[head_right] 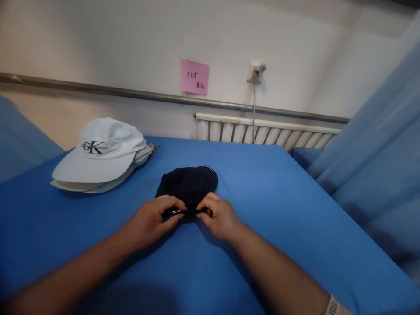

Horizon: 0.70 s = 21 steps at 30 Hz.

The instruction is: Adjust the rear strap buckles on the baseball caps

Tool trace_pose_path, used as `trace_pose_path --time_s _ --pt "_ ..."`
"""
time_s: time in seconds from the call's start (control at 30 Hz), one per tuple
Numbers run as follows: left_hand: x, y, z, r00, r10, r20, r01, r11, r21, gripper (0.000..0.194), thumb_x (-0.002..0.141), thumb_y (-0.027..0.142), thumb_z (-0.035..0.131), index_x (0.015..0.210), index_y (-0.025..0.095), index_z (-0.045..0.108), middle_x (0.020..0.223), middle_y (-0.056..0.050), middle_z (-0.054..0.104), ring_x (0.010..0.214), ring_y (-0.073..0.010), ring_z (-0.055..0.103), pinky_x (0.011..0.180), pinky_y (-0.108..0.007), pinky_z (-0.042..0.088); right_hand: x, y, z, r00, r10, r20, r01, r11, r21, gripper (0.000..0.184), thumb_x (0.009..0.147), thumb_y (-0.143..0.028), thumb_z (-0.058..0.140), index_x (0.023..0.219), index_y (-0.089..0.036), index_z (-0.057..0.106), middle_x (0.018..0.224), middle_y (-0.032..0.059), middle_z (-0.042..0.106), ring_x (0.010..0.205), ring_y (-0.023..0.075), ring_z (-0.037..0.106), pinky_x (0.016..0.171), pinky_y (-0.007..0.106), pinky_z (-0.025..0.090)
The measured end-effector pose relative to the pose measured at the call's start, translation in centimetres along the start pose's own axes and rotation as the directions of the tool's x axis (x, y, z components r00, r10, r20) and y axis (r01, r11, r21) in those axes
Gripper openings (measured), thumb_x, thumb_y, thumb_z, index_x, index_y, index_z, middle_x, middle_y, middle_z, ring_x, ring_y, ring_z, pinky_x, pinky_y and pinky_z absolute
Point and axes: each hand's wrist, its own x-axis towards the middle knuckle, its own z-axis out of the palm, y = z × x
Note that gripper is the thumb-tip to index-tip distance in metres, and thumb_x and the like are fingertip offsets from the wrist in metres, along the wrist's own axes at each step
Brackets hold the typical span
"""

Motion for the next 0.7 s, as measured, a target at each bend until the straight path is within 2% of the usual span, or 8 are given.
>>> trace_pose_path --time_s 0.07,0.17,0.3,0.43,0.7 --pt "-0.19 -0.07 0.26 0.988 0.134 -0.081 -0.13 0.99 0.046 0.016 0.085 0.013 0.055 0.096 0.021 0.064 0.091 -0.002 0.07 0.084 -0.018 0.064 0.076 -0.032 0.05 -0.03 -0.18 -0.02 0.996 -0.054 -0.077 0.046 0.994 -0.098 0.012 0.079 -0.009 0.059 0.082 -0.021 0.059 0.087 0.0005 0.058 0.066 0.0104 0.052 0.06 0.023 0.042" --pt "-0.46 -0.25 0.66 0.926 0.337 -0.17 -0.319 0.94 0.125 0.02 0.087 0.007 0.053 0.101 0.019 0.06 0.103 -0.005 0.07 0.099 -0.0191 0.064 0.088 -0.034 0.051 0.01 -0.39 -0.06 0.978 -0.113 -0.175 0.068 0.966 -0.248 0.015 0.076 -0.008 0.055 0.082 -0.021 0.051 0.087 0.0011 0.057 0.064 0.011 0.051 0.059 0.025 0.04" --pt "-0.55 -0.21 0.82 0.85 0.491 -0.191 -0.441 0.862 0.25 0.021 0.088 0.005 0.054 0.104 0.017 0.059 0.106 -0.008 0.069 0.097 -0.0193 0.065 0.085 -0.033 0.054 0.16 -0.36 -0.23 0.955 -0.168 -0.243 0.054 0.908 -0.415 0.016 0.074 -0.011 0.054 0.073 -0.022 0.042 0.077 0.0002 0.051 0.065 0.0136 0.048 0.058 0.026 0.037" --pt "-0.42 0.17 0.69 0.814 0.559 -0.159 -0.498 0.812 0.305 0.023 0.089 0.005 0.054 0.108 0.015 0.06 0.11 -0.009 0.069 0.093 -0.019 0.067 0.081 -0.032 0.056 0.25 -0.39 -0.32 0.955 -0.164 -0.248 0.046 0.905 -0.423 0.023 0.07 -0.008 0.05 0.067 -0.023 0.034 0.07 -0.0022 0.042 0.061 0.013 0.042 0.055 0.026 0.033" --pt "-0.33 0.03 0.74 0.8 0.573 -0.178 -0.515 0.808 0.286 0.021 0.088 0.006 0.056 0.105 0.015 0.063 0.107 -0.009 0.071 0.091 -0.0191 0.068 0.078 -0.032 0.057 0.23 0.01 -0.09 0.955 -0.153 -0.253 0.076 0.954 -0.291 0.024 0.07 -0.006 0.048 0.066 -0.023 0.031 0.069 -0.0025 0.042 0.062 0.0127 0.042 0.056 0.026 0.034"
